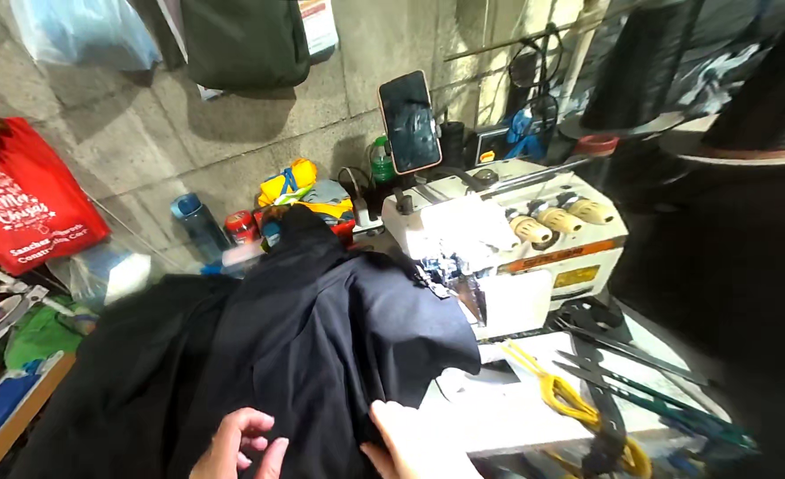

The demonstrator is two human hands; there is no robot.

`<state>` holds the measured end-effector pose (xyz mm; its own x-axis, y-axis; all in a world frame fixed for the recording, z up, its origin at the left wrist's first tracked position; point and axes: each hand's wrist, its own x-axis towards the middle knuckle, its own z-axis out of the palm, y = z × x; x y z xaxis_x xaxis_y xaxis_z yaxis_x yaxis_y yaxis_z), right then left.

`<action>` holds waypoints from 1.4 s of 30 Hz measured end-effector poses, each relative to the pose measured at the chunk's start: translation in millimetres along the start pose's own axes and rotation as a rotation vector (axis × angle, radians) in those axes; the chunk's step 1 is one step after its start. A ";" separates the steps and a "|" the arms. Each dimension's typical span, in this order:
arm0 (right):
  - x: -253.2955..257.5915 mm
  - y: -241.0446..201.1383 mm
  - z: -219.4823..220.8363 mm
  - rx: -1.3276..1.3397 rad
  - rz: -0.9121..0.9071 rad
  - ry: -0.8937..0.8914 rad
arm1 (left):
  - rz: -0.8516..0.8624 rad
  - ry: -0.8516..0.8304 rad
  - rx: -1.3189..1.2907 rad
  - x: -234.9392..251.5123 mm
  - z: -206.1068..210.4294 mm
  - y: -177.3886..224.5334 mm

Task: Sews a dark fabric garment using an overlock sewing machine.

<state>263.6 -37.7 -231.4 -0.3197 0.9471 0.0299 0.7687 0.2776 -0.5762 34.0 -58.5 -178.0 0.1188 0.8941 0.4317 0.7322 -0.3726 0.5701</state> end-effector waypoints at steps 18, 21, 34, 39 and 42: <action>-17.8 5.5 -43.3 1.341 -0.123 -0.019 | 0.249 -0.265 -0.245 26.9 44.1 74.8; -24.8 10.7 -53.6 1.613 0.080 0.140 | 0.347 -0.569 -0.439 39.1 62.3 92.6; -29.7 56.4 -63.5 0.726 -0.171 0.566 | 0.497 -0.913 -0.351 171.8 81.6 86.3; -32.3 70.3 -33.6 0.887 0.124 0.594 | 0.481 -0.449 -0.087 165.9 114.2 82.5; -36.8 70.4 -30.7 0.720 0.122 0.666 | 0.520 -0.287 0.011 163.5 126.3 78.4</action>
<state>346.6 -48.0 -248.0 0.2858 0.9214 0.2633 0.1841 0.2169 -0.9587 195.6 89.8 -151.1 0.6391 0.6272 0.4452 0.5363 -0.7783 0.3266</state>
